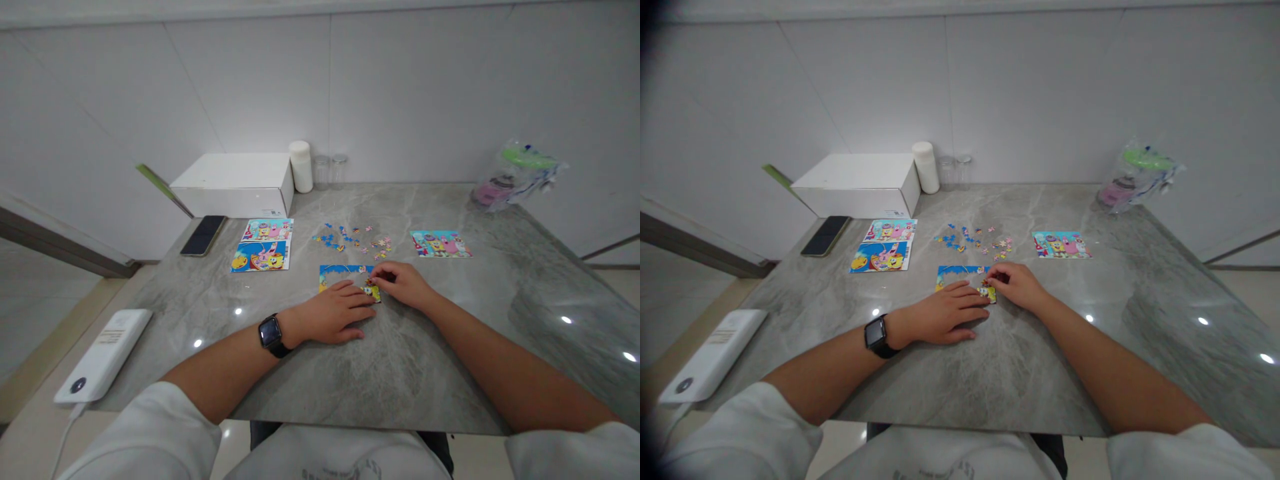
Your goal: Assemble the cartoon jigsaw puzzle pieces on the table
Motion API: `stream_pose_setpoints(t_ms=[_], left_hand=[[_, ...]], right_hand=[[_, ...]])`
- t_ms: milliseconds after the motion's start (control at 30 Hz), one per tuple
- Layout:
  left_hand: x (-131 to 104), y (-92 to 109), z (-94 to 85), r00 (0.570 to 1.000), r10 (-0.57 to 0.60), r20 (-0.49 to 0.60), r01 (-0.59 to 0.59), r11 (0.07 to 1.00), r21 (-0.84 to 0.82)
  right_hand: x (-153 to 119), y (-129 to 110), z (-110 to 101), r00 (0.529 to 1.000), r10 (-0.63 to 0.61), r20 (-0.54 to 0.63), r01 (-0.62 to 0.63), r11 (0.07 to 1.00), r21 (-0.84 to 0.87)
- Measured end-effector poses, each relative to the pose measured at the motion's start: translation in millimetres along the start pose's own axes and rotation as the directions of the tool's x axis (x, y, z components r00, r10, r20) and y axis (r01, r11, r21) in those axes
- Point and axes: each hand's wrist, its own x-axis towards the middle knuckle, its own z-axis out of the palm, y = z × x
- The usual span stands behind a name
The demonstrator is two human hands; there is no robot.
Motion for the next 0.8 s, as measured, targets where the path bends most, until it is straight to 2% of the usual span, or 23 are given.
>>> stream_pose_setpoints(t_ms=[233, 800], left_hand=[[-0.3, -0.1, -0.5, 1.000, -0.006, 0.029, 0.006, 1.000, -0.004], [0.8, 0.8, -2.7, 1.000, -0.009, 0.019, 0.010, 0.999, -0.043]], right_hand=[[0.5, -0.6, 0.2, 0.999, -0.053, 0.003, 0.053, 0.997, -0.051], [0.5, -5.5, -0.1, 0.990, -0.141, -0.004, 0.138, 0.979, -0.152]])
